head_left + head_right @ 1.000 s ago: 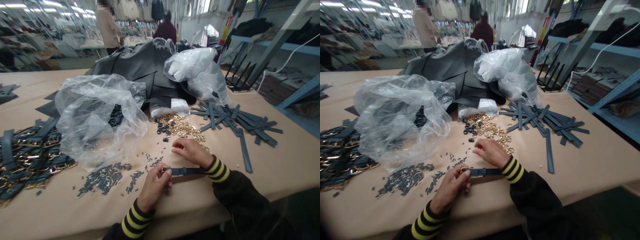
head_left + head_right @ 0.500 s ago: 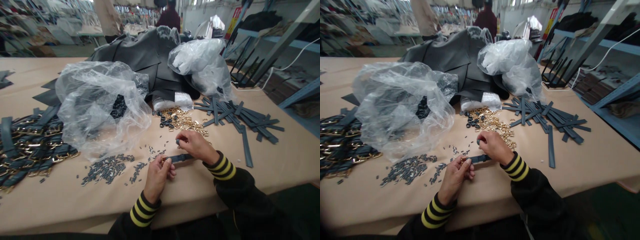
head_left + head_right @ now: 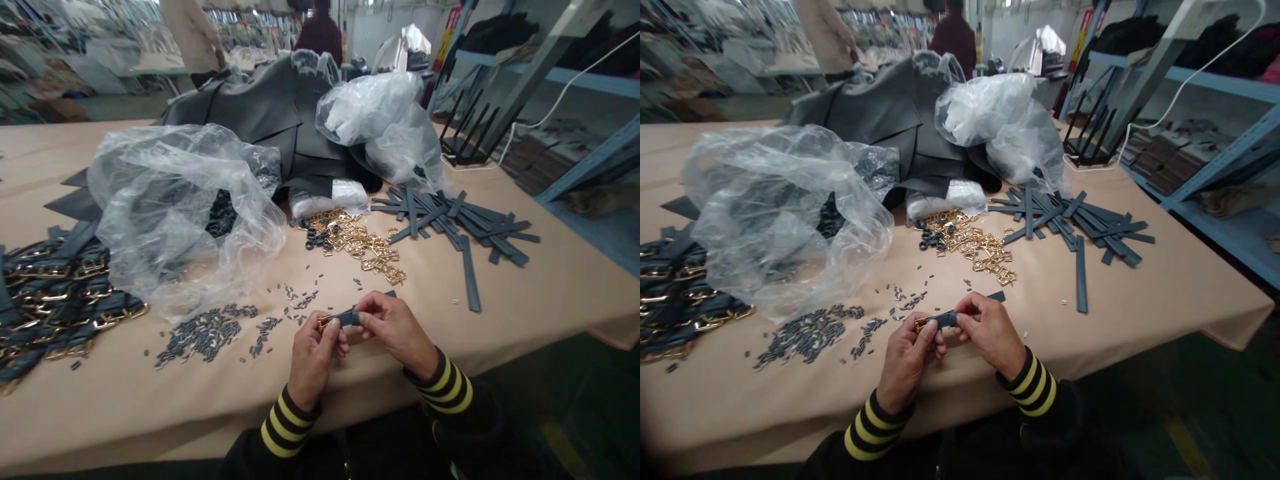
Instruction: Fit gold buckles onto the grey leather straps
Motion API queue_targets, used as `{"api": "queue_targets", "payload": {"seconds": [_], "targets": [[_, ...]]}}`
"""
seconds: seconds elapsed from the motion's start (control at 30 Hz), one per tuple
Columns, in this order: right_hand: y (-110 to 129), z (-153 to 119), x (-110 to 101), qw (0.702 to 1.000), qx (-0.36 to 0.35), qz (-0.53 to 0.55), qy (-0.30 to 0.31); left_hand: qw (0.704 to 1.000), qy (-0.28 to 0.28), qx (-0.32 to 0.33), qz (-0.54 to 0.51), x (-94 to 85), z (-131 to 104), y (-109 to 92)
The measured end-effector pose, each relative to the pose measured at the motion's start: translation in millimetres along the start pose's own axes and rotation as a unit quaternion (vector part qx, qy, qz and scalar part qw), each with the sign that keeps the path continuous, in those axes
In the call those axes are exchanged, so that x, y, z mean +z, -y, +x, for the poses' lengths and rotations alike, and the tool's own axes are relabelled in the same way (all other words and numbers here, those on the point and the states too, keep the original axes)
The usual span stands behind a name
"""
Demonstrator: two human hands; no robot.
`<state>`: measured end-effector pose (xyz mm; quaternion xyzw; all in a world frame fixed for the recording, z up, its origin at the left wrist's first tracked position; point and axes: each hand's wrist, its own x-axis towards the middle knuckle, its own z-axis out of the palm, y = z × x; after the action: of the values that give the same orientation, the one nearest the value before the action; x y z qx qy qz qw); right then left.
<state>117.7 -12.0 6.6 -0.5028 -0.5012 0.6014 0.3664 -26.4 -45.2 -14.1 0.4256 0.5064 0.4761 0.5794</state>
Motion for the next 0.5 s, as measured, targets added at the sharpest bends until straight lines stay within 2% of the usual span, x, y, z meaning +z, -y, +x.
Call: {"api": "queue_targets", "payload": {"seconds": [0.17, 0.27, 0.4, 0.5], "targets": [[-1, -5, -5, 0.999, 0.028, 0.025, -0.001, 0.999, 0.002, 0.015, 0.045, 3.2, -4, 0], [-5, -6, -11, 0.999, 0.041, 0.029, 0.02, 0.997, 0.021, 0.02, 0.072, 4.8, -5, -1], [-12, -9, -15, 0.997, 0.025, 0.039, 0.061, 0.996, 0.011, 0.02, 0.09, 6.7, -5, -3], [-15, -11, -14, 0.997, 0.02, 0.043, 0.064, 0.996, 0.007, 0.016, 0.089, 9.2, -6, -2]]}}
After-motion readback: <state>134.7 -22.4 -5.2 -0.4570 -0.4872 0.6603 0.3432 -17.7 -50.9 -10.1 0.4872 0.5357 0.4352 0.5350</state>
